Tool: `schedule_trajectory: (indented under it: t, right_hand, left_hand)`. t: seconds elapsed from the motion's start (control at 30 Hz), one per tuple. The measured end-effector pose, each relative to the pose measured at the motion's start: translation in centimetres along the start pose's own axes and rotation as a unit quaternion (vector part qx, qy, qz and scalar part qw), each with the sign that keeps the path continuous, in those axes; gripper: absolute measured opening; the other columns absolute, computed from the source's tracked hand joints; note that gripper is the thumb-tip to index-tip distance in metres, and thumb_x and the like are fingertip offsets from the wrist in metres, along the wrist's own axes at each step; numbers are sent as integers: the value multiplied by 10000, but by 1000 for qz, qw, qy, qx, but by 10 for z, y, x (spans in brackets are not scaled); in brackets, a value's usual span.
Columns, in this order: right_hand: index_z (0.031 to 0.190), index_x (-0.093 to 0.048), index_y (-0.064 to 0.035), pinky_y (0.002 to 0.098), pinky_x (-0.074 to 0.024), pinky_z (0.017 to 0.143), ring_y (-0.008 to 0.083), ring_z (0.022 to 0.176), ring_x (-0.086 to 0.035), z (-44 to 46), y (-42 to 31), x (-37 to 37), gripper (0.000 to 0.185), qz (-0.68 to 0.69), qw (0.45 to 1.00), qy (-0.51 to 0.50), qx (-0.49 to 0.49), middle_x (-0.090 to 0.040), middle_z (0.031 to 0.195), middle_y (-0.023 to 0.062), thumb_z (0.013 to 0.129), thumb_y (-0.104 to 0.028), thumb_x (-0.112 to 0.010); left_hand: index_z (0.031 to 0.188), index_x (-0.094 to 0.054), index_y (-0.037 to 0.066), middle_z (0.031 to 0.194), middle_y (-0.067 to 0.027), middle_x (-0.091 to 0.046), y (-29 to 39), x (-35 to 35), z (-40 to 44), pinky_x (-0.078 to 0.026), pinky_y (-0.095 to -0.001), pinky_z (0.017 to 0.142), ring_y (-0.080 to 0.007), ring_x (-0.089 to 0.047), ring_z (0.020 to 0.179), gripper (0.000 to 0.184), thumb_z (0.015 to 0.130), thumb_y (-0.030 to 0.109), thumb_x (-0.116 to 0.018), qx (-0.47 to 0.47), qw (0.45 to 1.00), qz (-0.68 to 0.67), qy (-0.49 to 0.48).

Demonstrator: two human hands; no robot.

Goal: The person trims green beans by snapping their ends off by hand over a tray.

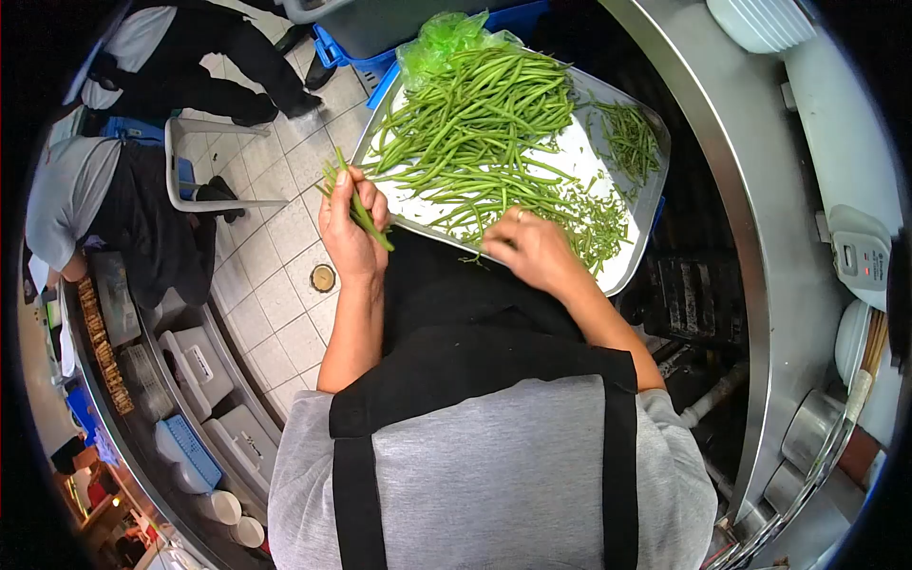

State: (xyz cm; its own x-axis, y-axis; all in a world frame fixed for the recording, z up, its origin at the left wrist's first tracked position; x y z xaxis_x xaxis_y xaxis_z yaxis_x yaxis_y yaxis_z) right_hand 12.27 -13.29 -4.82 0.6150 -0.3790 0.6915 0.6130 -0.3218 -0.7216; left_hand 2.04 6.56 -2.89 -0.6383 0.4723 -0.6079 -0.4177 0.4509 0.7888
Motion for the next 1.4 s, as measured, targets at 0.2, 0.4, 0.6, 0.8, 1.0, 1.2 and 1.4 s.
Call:
schedule_trajectory:
  t: [0.2,0.4,0.6,0.8,1.0,1.2,1.4]
  right_hand:
    - [869,-609,-69,345,-487,670,215,748,-602,2,-19,-15,130,-98,988,-9,119,-569,823,63,777,-116,-689]
    - [882,-579,-23,207,-454,534,57,587,-545,12,18,-1,80,388,913,-2,-127,-584,718,7,853,-73,-636]
    - [930,-579,-5,224,-492,609,93,633,-586,10,21,17,58,480,861,8,-169,-644,808,74,887,-44,-582]
    - [827,-589,-14,289,-467,551,159,589,-589,3,12,51,48,23,989,131,-57,-607,703,68,838,-57,-605]
    - [815,-617,-8,401,-474,593,312,640,-604,2,30,41,147,-88,989,66,-97,-623,757,142,868,-136,-568]
    - [980,-632,3,216,-451,601,79,672,-567,-4,23,-4,152,281,940,-40,-191,-621,839,13,903,-120,-586]
    - [935,-630,-16,203,-423,537,49,592,-521,-3,39,-9,117,386,906,-11,-175,-574,700,-26,890,-117,-595]
  left_hand:
    - [879,-600,78,538,73,-381,-29,9,-9,-218,-213,390,-37,-288,413,107,894,181,-626,123,984,129,7]
    - [1104,-649,43,878,-19,-604,-59,-36,-32,-429,-275,784,-135,-541,835,260,878,170,-638,83,873,388,-283]
    - [1004,-676,46,833,-88,-620,-75,-51,-31,-455,-307,736,-202,-565,757,222,856,212,-666,64,843,431,-317]
    - [937,-665,20,721,-62,-585,-78,-61,-39,-442,-302,639,-159,-529,661,208,880,219,-644,69,844,388,-364]
    - [928,-638,7,665,1,-540,-84,-36,-30,-315,-210,462,-58,-413,508,196,911,200,-609,250,921,222,-198]
    - [983,-612,8,690,8,-546,-85,-31,-26,-300,-189,449,-47,-416,503,196,922,193,-587,242,937,197,-157]
    - [998,-602,17,689,13,-526,-82,-32,-28,-292,-189,458,-48,-419,526,188,918,187,-589,234,945,179,-140]
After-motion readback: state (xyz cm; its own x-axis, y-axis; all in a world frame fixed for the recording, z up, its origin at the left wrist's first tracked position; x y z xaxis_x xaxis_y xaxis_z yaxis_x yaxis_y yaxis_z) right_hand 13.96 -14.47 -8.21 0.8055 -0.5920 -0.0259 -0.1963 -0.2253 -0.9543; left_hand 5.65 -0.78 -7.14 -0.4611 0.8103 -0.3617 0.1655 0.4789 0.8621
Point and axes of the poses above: each hand's wrist, its own z-axis towards the middle knuckle, its own x-axis out of the back of the hand, y = z × x, the point moved 7 cm from there along z, towards the middle knuckle
